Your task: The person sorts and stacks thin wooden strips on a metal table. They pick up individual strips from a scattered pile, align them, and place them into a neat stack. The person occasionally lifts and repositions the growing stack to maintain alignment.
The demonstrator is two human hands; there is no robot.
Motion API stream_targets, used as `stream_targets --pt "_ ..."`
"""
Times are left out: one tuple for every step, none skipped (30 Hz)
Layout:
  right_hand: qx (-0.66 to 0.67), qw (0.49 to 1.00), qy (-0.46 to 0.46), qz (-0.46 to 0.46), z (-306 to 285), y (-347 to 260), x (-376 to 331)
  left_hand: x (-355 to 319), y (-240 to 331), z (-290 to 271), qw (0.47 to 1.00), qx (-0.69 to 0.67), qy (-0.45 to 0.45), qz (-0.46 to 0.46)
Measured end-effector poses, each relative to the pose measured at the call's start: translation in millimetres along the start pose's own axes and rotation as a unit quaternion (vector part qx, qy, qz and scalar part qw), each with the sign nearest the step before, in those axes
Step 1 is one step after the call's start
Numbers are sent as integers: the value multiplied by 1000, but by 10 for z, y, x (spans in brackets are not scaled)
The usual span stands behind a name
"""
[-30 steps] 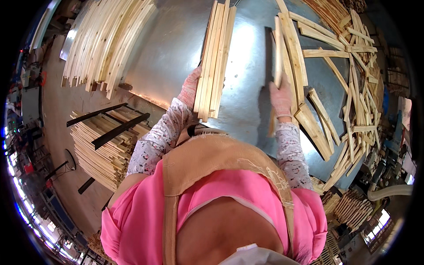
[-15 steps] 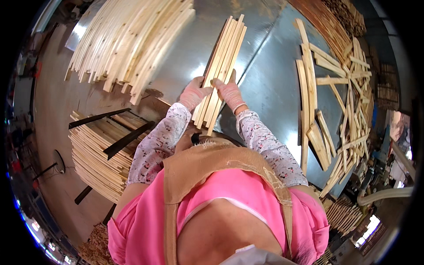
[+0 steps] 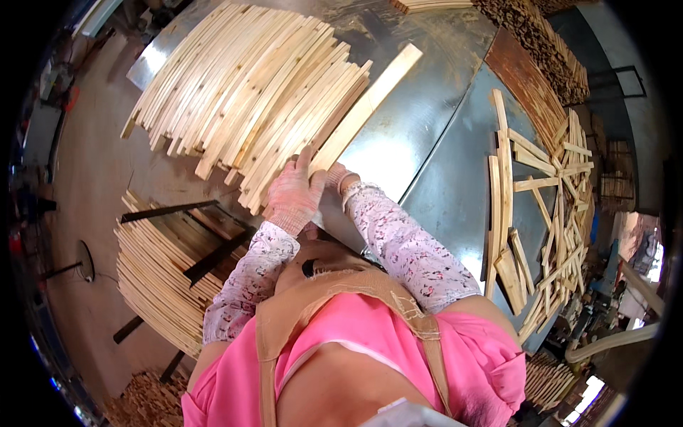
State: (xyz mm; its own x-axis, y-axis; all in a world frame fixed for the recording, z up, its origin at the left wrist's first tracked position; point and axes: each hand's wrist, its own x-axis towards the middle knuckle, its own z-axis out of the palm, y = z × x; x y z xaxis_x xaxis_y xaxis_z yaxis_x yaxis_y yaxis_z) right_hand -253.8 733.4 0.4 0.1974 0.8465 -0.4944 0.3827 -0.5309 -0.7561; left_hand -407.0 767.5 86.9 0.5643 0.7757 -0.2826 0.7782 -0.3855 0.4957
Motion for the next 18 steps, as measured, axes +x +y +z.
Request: stream_targets --pt "67 997 -22 17 12 35 -24 39 -66 29 999 -35 20 20" --pt "134 990 -40 34 -4 67 -14 117 -181 139 996 -71 37 41" --pt "255 963 -52 72 -27 352 58 208 -229 277 990 -110 55 64" --pt "370 920 -69 105 -109 404 39 265 -238 398 983 -162 50 65" --pt "454 886 -49 85 -197 481 -19 321 -227 530 974 -214 43 67" --pt "533 843 -40 67 -249 365 -179 334 -286 683 962 -263 37 58" --pt "609 792 -25 48 -282 281 -297 378 -297 858 945 -321 30 57" --pt "634 770 57 45 -224 369 -268 433 -269 1042 925 -376 21 57" --pt "638 762 106 38 -228 479 -272 407 -151 1075 923 -376 42 73" --pt "672 728 137 26 -241 501 -304 373 -24 1087 921 -374 65 91" --pt "703 692 165 14 -248 519 -333 329 107 1105 916 -380 65 112" --pt "637 742 209 -7 -289 511 -403 301 203 1122 911 -384 68 131" --pt "566 786 246 -29 -369 471 -480 294 244 1097 908 -386 74 148" --pt "298 913 280 2 -530 390 -580 351 257 949 945 -298 15 133" --pt "270 924 264 58 -719 264 -713 271 559 336 969 -199 -127 71" --pt "1 969 236 -74 -886 523 -703 315 513 193 980 -32 -9 195" --pt "-267 924 188 -199 -983 735 -634 417 412 61 936 138 107 306" --pt "-176 976 62 -116 -1029 394 -655 638 157 -12 934 -34 43 352"
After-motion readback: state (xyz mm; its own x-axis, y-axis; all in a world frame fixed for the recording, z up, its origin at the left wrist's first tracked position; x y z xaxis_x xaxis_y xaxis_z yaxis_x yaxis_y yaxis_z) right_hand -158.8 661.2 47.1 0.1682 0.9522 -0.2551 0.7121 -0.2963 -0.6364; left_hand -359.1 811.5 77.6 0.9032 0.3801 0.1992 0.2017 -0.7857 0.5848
